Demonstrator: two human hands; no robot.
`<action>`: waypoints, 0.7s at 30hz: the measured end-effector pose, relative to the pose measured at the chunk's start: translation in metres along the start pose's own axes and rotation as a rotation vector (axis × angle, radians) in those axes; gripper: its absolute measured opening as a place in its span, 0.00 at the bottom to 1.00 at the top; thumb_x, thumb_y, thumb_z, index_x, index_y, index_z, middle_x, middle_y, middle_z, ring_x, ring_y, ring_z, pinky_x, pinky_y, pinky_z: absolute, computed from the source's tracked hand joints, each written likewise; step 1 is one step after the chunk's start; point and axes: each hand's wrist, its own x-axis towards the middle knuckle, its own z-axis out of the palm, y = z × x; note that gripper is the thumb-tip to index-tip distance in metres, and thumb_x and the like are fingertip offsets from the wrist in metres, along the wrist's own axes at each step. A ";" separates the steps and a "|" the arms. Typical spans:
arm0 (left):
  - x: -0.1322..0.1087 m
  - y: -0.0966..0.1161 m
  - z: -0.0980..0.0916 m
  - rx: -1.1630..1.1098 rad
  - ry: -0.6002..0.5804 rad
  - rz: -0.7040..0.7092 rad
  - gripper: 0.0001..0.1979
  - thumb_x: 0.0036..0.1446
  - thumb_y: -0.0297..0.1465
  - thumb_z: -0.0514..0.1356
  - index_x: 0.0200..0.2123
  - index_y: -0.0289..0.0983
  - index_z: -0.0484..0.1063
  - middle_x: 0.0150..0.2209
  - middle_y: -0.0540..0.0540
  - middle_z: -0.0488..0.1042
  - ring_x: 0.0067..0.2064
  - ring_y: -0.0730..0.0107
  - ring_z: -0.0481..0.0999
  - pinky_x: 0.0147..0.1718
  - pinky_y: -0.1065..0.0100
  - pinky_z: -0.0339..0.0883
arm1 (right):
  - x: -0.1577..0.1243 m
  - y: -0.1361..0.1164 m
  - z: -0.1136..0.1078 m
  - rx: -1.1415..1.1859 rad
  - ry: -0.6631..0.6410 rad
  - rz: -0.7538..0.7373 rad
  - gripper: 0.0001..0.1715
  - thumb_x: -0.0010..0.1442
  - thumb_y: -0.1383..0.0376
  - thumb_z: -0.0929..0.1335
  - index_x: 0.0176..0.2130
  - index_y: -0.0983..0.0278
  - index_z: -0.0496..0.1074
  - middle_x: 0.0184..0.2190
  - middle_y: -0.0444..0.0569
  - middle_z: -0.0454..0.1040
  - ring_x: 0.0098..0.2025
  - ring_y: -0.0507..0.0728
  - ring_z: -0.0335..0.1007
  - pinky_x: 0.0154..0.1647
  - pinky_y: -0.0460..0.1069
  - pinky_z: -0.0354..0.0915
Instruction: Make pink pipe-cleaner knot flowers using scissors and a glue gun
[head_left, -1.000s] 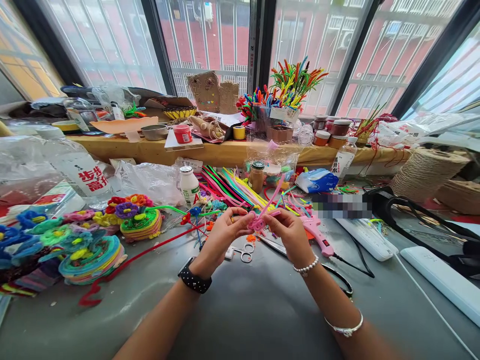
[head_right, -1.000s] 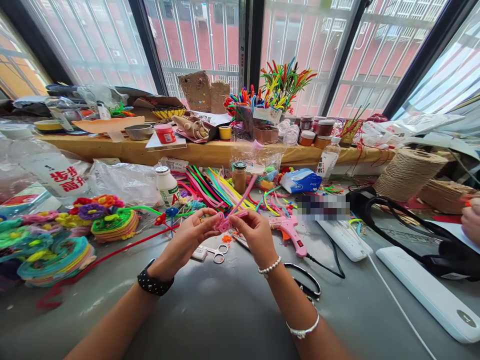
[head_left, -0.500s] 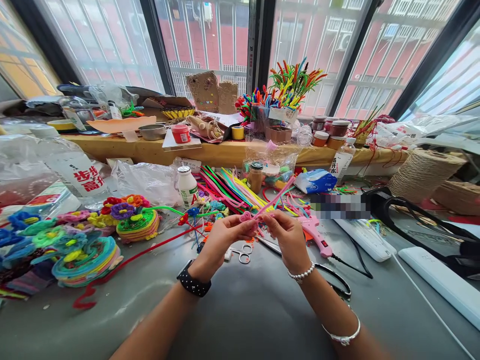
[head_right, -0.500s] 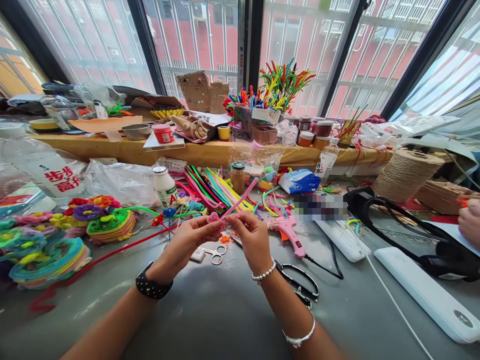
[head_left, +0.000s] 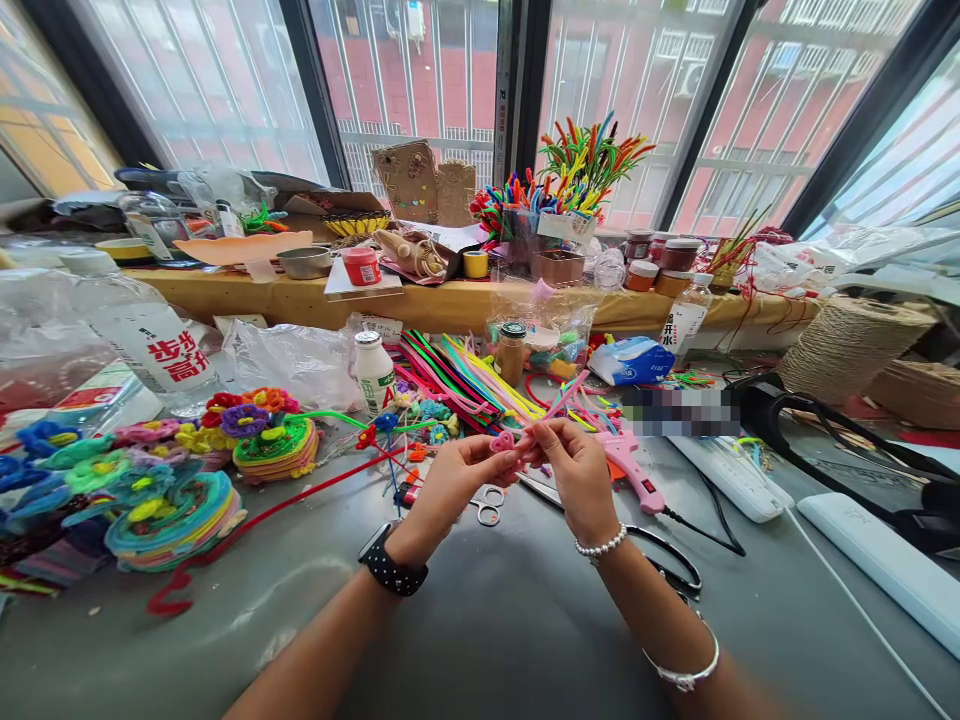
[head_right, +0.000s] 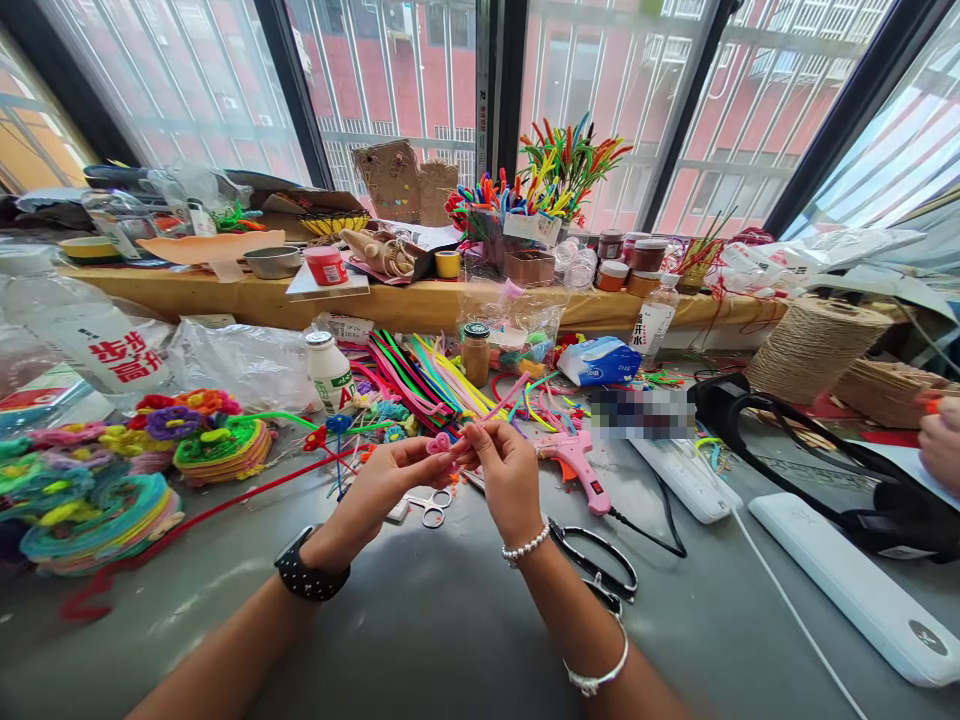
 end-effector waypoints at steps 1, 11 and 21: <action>0.001 -0.002 0.001 -0.028 -0.005 -0.005 0.12 0.41 0.35 0.61 0.28 0.32 0.72 0.25 0.48 0.73 0.28 0.71 0.71 0.30 0.71 0.65 | 0.000 0.001 0.000 0.002 0.017 0.008 0.10 0.52 0.61 0.64 0.24 0.66 0.67 0.20 0.43 0.70 0.21 0.48 0.65 0.24 0.44 0.63; 0.005 -0.006 -0.008 -0.298 0.021 -0.013 0.11 0.42 0.31 0.62 0.32 0.33 0.71 0.33 0.46 0.74 0.34 0.71 0.73 0.38 0.70 0.65 | 0.000 -0.007 0.004 0.280 -0.020 0.211 0.09 0.45 0.66 0.69 0.30 0.65 0.65 0.26 0.45 0.74 0.30 0.51 0.71 0.37 0.49 0.67; 0.003 -0.004 -0.004 -0.289 0.042 -0.016 0.10 0.43 0.32 0.61 0.30 0.33 0.69 0.28 0.48 0.72 0.30 0.73 0.73 0.33 0.71 0.66 | -0.001 -0.004 0.001 -0.025 0.006 -0.044 0.04 0.50 0.65 0.66 0.29 0.64 0.65 0.23 0.43 0.72 0.27 0.50 0.69 0.31 0.47 0.67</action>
